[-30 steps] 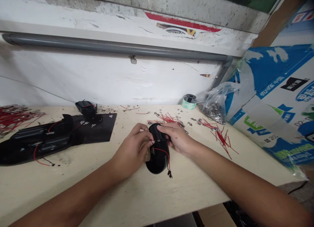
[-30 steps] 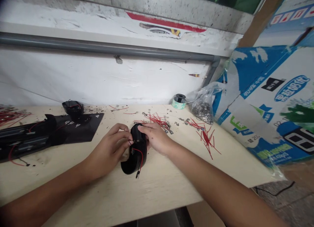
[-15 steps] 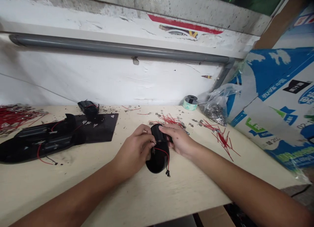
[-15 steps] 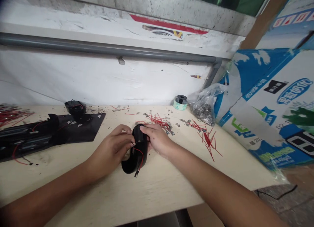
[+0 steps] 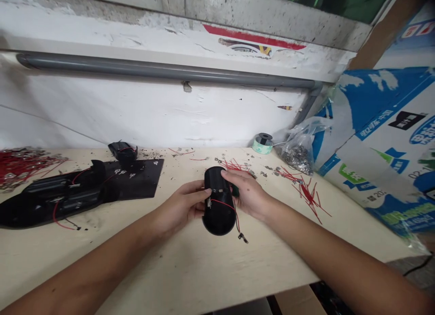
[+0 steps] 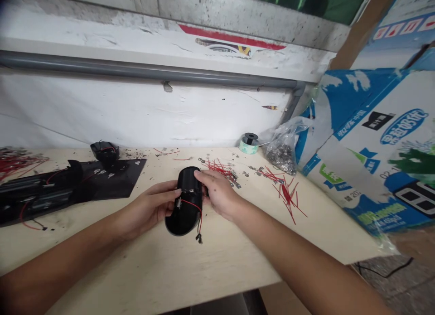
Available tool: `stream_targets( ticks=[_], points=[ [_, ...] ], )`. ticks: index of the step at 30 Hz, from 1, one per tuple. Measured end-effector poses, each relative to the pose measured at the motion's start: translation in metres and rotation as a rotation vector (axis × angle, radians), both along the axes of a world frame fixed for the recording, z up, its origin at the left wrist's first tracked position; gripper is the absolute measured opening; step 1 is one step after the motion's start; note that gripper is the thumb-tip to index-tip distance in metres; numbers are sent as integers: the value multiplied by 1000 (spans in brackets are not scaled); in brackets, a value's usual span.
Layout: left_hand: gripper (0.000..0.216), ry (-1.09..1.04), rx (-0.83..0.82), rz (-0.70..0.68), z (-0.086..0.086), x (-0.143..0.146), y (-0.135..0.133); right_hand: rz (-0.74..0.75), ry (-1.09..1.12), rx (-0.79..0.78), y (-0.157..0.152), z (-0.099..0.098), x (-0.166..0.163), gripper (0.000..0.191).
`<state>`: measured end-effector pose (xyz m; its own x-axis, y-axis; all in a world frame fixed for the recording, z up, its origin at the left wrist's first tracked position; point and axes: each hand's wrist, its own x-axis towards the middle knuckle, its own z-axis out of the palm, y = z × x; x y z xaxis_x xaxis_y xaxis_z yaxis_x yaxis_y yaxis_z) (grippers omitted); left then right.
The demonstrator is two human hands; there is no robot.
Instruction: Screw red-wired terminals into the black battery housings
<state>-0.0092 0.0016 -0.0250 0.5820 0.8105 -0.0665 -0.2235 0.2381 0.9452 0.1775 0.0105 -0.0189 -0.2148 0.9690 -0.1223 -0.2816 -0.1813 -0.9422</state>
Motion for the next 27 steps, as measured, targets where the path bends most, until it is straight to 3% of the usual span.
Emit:
stream_targets(
  ticks=[4,8,15,27],
  points=[
    [23,-49,-101,34,-1,0,1,-97,-21,136,6,-3,2,32],
    [25,-108,-144,110,-1,2,1,-130,38,169,9,1,6,27],
    [38,-102,-151,210,2,5,-2,-41,-278,388,8,0,7,30],
    [26,-119,-157,171,1,6,-4,-1,-198,372,3,-11,-1,26]
  ],
)
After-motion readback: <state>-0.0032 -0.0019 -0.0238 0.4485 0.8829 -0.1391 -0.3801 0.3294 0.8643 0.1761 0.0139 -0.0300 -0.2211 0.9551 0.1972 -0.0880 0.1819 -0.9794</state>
